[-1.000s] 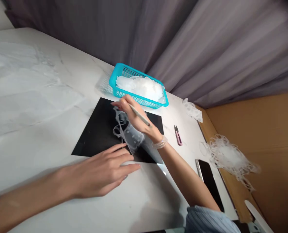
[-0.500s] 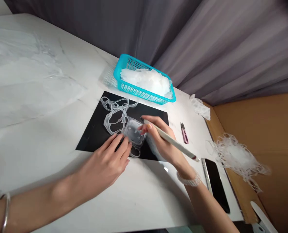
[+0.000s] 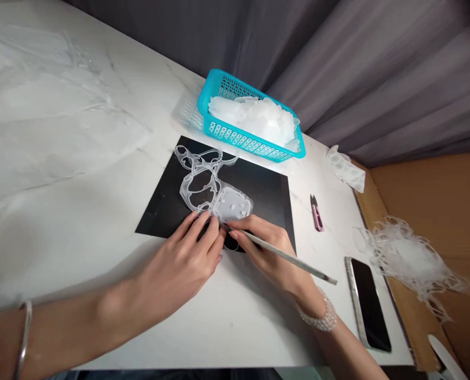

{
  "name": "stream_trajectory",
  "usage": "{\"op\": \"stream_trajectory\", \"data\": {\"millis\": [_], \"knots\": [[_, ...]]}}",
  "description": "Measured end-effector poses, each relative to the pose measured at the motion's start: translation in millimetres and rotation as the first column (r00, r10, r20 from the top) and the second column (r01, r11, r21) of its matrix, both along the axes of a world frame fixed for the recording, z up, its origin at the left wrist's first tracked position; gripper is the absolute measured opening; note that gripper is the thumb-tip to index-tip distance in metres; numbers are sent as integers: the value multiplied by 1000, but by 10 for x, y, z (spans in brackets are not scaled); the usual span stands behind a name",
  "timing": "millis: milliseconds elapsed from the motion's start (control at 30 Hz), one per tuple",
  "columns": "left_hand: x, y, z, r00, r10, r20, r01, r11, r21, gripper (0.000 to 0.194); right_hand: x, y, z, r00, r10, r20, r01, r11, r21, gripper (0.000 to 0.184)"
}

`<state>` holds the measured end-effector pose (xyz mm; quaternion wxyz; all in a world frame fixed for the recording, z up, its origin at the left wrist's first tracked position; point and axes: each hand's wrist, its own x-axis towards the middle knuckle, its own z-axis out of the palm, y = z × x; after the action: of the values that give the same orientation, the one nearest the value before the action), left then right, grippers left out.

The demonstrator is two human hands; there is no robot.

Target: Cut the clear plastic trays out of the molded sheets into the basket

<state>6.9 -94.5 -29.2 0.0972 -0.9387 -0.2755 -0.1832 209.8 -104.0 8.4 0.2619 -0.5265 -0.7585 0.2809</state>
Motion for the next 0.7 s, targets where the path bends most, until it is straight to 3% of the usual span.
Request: {"op": "stream_trajectory", "data": {"millis": [367, 533, 700], "knots": [[-5, -14, -16, 999, 22, -30, -22, 1000, 2, 36, -13, 19, -111, 996, 62, 69, -70, 991, 117, 21], [-44, -19, -55, 990, 3, -140, 2, 999, 40, 47, 88, -77, -51, 987, 77, 141, -101, 980, 174, 20], [-25, -9, -14, 991, 17, -136, -11, 999, 42, 48, 134, -125, -60, 984, 60, 166, -92, 976, 195, 19]]}}
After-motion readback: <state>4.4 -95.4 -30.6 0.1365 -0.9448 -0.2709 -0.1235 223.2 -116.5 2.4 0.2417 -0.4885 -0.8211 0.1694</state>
